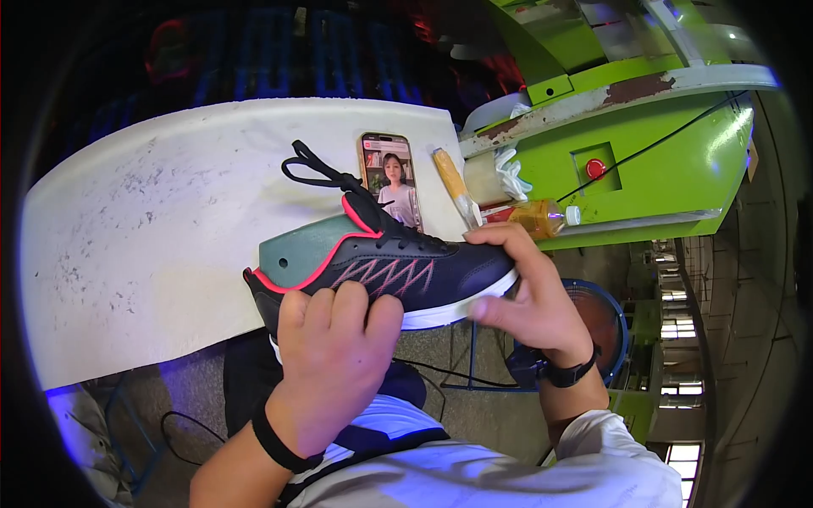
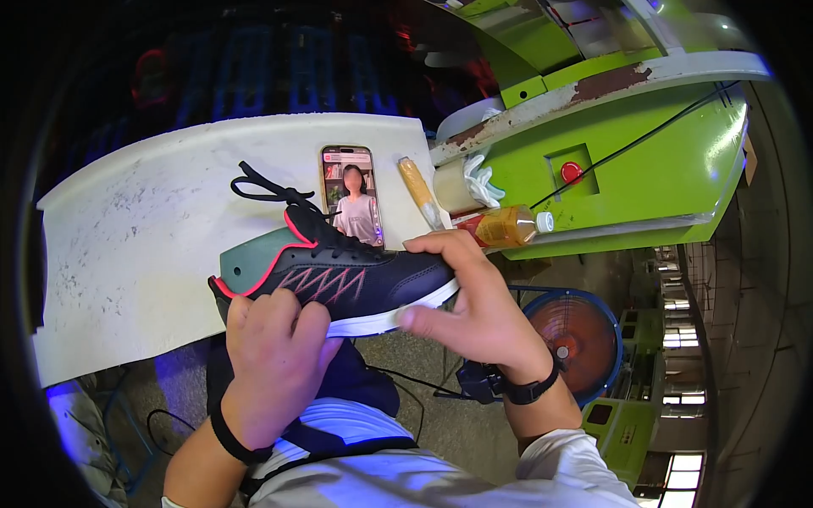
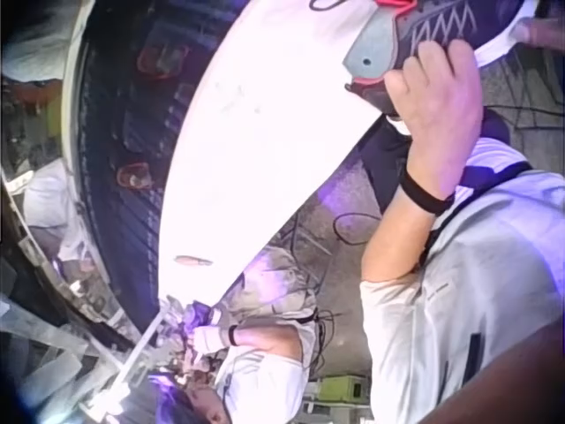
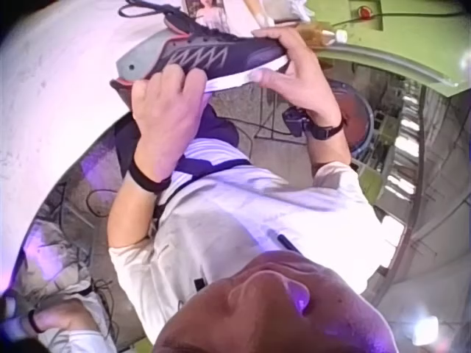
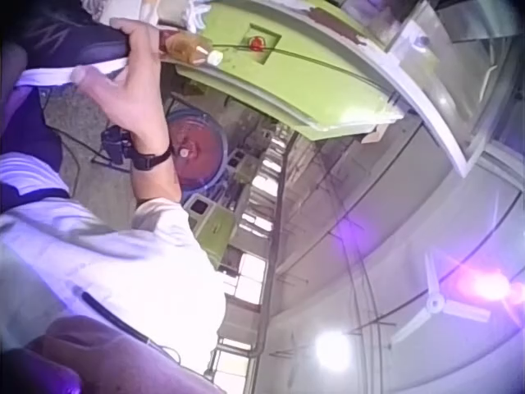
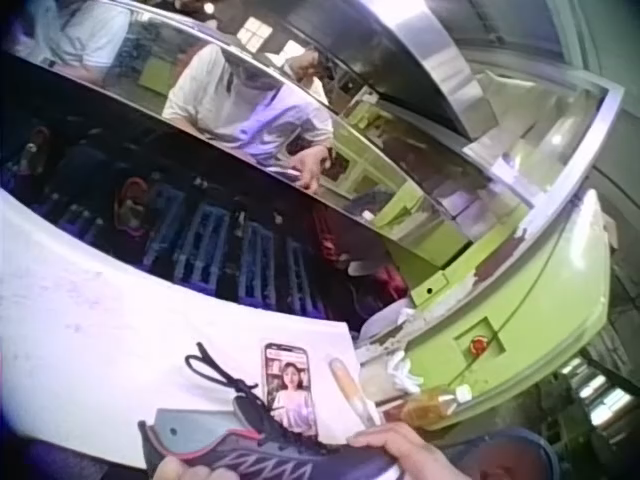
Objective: Inspecting and assembling shoe components on a production line.
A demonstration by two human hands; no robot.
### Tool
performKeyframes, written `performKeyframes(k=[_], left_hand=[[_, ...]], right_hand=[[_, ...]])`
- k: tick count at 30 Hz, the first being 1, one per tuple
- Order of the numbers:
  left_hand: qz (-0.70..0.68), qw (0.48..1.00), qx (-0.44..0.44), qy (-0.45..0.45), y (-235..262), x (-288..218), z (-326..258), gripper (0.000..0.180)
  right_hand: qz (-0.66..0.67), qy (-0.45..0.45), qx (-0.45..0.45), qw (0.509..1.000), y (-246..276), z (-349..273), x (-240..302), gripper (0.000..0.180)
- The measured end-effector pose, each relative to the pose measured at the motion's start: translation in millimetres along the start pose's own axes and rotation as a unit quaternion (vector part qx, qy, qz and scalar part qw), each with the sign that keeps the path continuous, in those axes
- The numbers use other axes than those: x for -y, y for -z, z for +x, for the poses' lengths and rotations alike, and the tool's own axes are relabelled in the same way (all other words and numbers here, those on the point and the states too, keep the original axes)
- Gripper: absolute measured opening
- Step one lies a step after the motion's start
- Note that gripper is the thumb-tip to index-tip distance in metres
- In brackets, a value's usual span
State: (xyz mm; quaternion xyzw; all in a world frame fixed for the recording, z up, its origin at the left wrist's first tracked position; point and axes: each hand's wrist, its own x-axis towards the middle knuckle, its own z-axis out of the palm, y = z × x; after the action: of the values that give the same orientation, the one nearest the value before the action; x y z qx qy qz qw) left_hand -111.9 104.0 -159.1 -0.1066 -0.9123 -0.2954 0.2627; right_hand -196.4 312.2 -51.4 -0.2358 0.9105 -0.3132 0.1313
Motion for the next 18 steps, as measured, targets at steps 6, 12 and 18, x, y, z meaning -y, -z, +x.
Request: performKeyframes(k=[6, 12, 18], left_hand=[[0.033, 0.999, 0.009, 0.002, 4, -6, 6, 0.015], [-0.032, 0.998, 0.039, 0.046, 47, 8, -5, 0.054], [-0.267, 0.956, -0.123, -0.014, 133, -16, 1, 0.067]], right_hand=[[-0.058, -0.022, -0.047, 0.997, -18, 2, 5, 0.056], [0.297, 0.069, -0.032, 0.952, -1, 10, 24, 0.077], [0.638, 0.331, 0.065, 0.693, -53, 17, 103, 0.083]])
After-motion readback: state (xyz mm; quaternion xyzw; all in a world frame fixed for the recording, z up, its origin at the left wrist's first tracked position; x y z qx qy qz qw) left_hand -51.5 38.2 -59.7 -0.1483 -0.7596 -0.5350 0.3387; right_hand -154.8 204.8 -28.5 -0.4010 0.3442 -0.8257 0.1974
